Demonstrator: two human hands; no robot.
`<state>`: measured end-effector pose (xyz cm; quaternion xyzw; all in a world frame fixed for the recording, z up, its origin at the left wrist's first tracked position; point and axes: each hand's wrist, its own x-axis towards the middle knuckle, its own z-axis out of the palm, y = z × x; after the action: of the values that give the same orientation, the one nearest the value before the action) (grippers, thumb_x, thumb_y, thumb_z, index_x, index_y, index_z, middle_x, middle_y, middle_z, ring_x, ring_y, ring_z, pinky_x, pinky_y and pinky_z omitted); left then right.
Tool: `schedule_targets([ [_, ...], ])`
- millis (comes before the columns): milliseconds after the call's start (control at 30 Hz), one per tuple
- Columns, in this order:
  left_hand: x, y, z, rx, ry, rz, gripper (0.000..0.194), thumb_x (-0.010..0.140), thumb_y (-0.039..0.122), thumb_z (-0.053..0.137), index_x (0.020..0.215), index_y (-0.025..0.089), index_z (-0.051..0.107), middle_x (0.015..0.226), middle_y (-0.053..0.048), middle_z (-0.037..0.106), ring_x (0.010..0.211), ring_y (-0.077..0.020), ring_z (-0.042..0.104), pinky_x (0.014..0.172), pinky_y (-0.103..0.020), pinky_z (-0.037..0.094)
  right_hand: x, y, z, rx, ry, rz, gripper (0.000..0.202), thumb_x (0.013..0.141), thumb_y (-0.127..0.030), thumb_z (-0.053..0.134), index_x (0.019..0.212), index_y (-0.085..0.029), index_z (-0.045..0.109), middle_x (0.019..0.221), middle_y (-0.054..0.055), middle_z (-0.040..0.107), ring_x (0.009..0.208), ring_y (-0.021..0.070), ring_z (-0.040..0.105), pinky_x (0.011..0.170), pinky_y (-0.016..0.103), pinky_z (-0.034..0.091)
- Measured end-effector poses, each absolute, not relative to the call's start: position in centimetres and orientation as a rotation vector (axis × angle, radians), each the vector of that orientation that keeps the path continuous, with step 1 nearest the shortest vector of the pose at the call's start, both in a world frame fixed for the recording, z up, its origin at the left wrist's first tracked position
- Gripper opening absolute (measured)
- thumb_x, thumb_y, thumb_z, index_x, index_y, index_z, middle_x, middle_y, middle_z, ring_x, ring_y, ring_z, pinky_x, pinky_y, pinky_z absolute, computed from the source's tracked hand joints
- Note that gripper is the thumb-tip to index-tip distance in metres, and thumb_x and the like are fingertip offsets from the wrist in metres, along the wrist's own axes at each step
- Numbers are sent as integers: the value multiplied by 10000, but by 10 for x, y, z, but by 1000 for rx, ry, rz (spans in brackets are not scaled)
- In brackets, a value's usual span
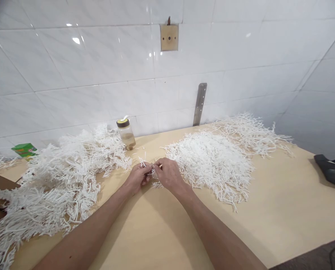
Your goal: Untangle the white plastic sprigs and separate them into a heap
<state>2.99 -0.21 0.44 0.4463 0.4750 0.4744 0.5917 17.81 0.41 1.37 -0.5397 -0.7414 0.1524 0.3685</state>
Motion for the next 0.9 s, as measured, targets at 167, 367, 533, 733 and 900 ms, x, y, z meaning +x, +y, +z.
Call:
schedule_targets([
  [167, 32, -3, 2, 1163, 1159, 1100, 329, 725, 469, 684, 706, 182, 523, 461, 63, 432, 374, -67, 368, 356, -191, 211, 178, 4, 8, -1383, -1995, 231, 162, 861, -185, 538, 783, -183, 680, 807, 32, 703, 720, 151, 612, 685, 252, 400],
  [367, 35, 1, -10, 1418, 1288, 1246, 239, 728, 367, 669, 655, 161, 573, 554, 31, 511, 510, -83, 438, 498, -210, 347, 174, 7, 4, -1569, -2014, 105, 161, 848, -168, 515, 724, -167, 617, 784, 57, 650, 658, 143, 551, 605, 255, 349],
  [533, 32, 1, -10, 1248, 1191, 1270, 315, 704, 450, 709, 717, 158, 593, 562, 46, 492, 467, -68, 410, 451, -203, 314, 207, 22, 11, -1753, -1678, 95, 137, 804, -146, 506, 688, -178, 572, 750, 61, 645, 678, 166, 554, 669, 285, 390],
  [733, 30, 1, 1, 1030, 1079, 1233, 459, 628, 555, 765, 703, 159, 547, 534, 67, 454, 365, -29, 336, 345, -180, 149, 228, 23, 24, -1657, -1486, 202, 123, 818, -247, 537, 851, -175, 631, 747, 58, 679, 658, 186, 603, 736, 330, 452],
  [900, 28, 5, -3, 984, 1078, 1241, 467, 650, 564, 754, 653, 175, 496, 426, 82, 416, 323, -32, 300, 315, -177, 150, 191, 5, 22, -1385, -1814, 601, 246, 868, -349, 517, 900, -197, 707, 799, 30, 723, 637, 159, 643, 650, 274, 486],
])
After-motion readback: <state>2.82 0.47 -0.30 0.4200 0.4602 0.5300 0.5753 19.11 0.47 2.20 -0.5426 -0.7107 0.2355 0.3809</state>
